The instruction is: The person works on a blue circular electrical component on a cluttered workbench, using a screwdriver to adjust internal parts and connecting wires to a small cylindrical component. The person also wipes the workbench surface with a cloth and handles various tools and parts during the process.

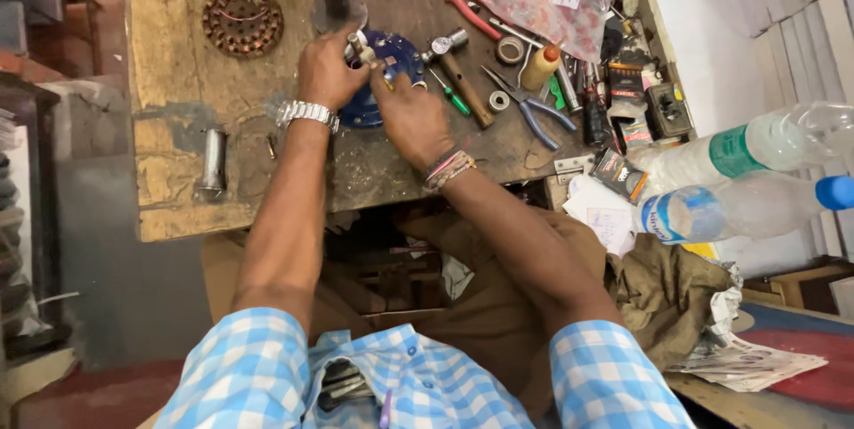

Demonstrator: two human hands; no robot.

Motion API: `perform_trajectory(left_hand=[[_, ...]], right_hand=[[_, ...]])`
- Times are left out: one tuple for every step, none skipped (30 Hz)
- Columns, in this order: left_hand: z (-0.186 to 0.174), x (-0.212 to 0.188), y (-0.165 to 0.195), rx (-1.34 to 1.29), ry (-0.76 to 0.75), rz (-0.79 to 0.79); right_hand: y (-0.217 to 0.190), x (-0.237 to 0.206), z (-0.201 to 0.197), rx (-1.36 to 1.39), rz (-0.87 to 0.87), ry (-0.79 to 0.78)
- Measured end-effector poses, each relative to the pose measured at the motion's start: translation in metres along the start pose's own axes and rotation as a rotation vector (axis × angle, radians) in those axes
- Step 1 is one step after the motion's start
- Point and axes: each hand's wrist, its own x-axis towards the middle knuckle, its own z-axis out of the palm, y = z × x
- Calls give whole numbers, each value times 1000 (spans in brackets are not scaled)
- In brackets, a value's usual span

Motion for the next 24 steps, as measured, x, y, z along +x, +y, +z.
perform_trajectory(left_hand=[[-3, 0, 1, 12, 2, -2], [-4, -1, 3, 3, -23, -3], [-7, -1, 4, -3, -34, 5], [-9, 0, 5, -8, -35, 17], [-12, 0, 6, -1, -39, 14], [-14, 0, 8, 1, -55, 5], [-16, -1, 9, 3, -71, -1], [-17, 0, 9, -1, -63, -2], [-17, -1, 9, -7, -57, -5], [-17, -2, 9, -14, -53, -7], [-16, -2, 9, -22, -54, -7], [-15, -4, 8, -31, -54, -9], [-14, -6, 8, -41, -55, -11], [-13, -8, 8, -39, -47, -22], [-12, -11, 9, -36, -41, -33], [-11, -15, 10, -36, -37, -47], [-9, -19, 12, -16, -70, -64], [-8, -22, 14, 6, -100, -79], [-8, -24, 17, 29, -130, -94], [-9, -26, 20, 27, -114, -66], [-12, -27, 23, 26, -99, -38], [-16, -28, 27, 26, -82, -10], [-21, -29, 33, 48, -70, 26], [-28, -30, 41, 69, -60, 63]], right_hand=[[-1, 0, 2, -3, -18, 14], [1, -1, 2, 90, 20, 38], [3, 0, 3, 179, 50, 74], [6, 2, 3, 265, 71, 117], [8, 4, 2, 341, 91, 114], [9, 4, 0, 417, 121, 101], [11, 4, -2, 493, 152, 91], [12, 5, -6, 519, 138, 86], [13, 4, -12, 544, 126, 79], [15, 3, -19, 569, 116, 72], [18, 2, -27, 509, 138, 55], [22, 1, -37, 448, 159, 37], [27, 0, -48, 385, 180, 18], [33, -2, -59, 406, 199, 33], [39, -5, -70, 427, 219, 47], [45, -9, -80, 448, 240, 57], [51, -15, -89, 379, 249, 76], [56, -22, -97, 310, 255, 97], [62, -27, -104, 243, 260, 119], [68, -32, -110, 236, 265, 93], [73, -36, -114, 231, 268, 66], [77, -38, -116, 225, 272, 41], [80, -38, -116, 207, 270, 28], [82, -38, -115, 188, 272, 15]])
